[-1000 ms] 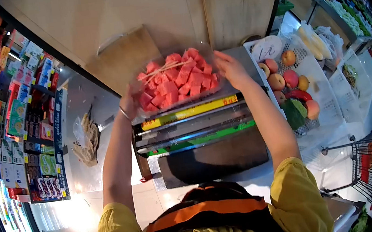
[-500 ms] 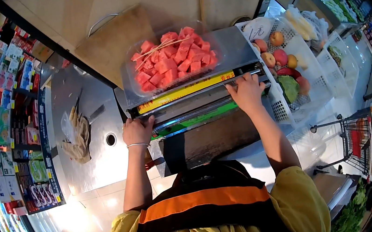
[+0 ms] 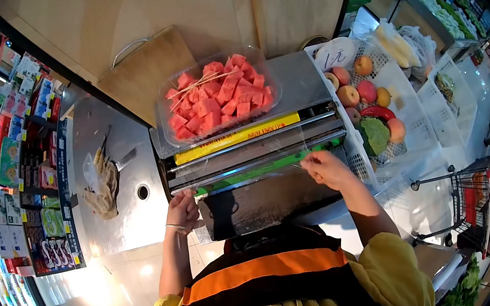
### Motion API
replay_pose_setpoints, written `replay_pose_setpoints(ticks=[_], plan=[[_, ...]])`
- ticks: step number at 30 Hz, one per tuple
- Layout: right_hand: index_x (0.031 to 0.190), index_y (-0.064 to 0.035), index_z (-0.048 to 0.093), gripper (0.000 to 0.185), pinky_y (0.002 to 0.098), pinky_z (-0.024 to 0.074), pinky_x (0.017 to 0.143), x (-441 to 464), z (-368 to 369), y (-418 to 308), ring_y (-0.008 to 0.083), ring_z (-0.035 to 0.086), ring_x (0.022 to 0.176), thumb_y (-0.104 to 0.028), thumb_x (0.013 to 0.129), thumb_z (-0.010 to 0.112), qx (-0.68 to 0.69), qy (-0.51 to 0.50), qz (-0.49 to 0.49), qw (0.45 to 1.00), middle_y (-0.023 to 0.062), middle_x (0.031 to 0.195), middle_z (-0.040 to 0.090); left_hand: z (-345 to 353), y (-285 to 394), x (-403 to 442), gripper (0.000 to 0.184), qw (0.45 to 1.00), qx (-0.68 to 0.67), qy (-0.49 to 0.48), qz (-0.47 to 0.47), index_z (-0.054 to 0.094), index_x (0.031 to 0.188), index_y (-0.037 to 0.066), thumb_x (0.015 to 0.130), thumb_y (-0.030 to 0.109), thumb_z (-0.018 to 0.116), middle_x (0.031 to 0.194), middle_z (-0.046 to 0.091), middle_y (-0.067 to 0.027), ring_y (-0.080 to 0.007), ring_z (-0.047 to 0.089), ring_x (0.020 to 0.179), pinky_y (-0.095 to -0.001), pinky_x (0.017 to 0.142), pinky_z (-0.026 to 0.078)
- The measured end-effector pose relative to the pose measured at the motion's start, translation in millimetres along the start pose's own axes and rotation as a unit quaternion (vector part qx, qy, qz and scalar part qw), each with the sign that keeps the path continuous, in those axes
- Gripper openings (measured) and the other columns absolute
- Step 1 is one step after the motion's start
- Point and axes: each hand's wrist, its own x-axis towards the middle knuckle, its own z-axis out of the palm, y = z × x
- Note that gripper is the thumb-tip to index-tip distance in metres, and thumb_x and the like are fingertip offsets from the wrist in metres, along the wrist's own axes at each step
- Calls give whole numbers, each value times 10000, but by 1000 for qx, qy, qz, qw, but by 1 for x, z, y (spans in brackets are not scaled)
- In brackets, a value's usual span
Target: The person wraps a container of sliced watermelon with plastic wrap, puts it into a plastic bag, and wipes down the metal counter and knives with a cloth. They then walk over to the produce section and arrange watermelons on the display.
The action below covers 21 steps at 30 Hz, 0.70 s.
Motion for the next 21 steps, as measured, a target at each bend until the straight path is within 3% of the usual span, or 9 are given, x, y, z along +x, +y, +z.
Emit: replay_pose_setpoints(ticks=[5,7,9,10,11,13,15,20,21], plan=[[841,2,597,297,218,336,464,2,-27,5,78,391,500,-233,953,455,-51,-165,96,980,-1,574,462,-22,11,-3,279,976,-95,-140,-135,576,1128,36,934,221,497,489,363,57,-47,289,370,-225,375,255],[851,26,594,310,242,424,580,-12,-29,-19,103,496,618,-226,954,445,-286,-236,-48,928,22,640,565,-21,34,-15,313,951,186,-225,-102,609,1042,-17,938,251,485,480,389,46,-47,317,384,-231,397,285],[910,22,604,280,280,469,710,-44,-33,-62,159,595,797,-182,953,417,-299,-345,-81,886,80,882,641,-15,63,-53,319,931,279,-224,-66,624,793,-9,935,239,481,460,415,17,-68,345,405,-211,427,303],[957,30,605,297,304,474,753,-57,-34,-76,186,599,845,-192,955,407,-293,-404,-111,860,105,959,627,-32,68,-62,349,914,256,-314,8,592,727,2,945,240,460,479,446,-8,-102,441,441,-225,464,354],[1002,40,599,283,342,477,802,-69,-31,-89,251,602,913,-174,947,422,-48,-468,-52,881,157,1042,600,-19,83,-79,310,910,238,-335,59,572,706,-38,912,175,483,530,507,-102,-177,504,455,-285,442,396],[973,37,603,230,370,483,786,-70,-23,-144,301,586,966,-157,920,493,-199,-560,-302,746,204,1021,592,23,116,-98,246,873,167,-379,258,559,727,-80,872,114,518,603,583,-213,-269,549,419,-337,416,441],[917,41,608,183,378,482,770,-69,-1,-149,290,588,980,-127,890,541,24,-434,-411,802,215,1014,597,37,143,-92,254,823,59,-371,425,563,908,-48,902,190,475,825,599,-205,-281,578,652,-353,583,462],[1139,21,544,414,420,337,1020,56,27,-300,361,443,1214,-318,952,397,-74,-240,-499,829,218,1244,507,77,250,32,452,810,12,-258,527,453,1171,-115,977,270,318,1234,464,-311,-406,470,1163,-460,1018,349],[1171,5,533,433,399,336,1017,99,29,-313,317,464,1199,-342,949,397,-108,-204,-482,845,178,1256,511,82,263,68,420,822,65,-171,539,505,1131,-96,979,258,337,1159,533,-289,-390,517,1113,-451,995,376]])
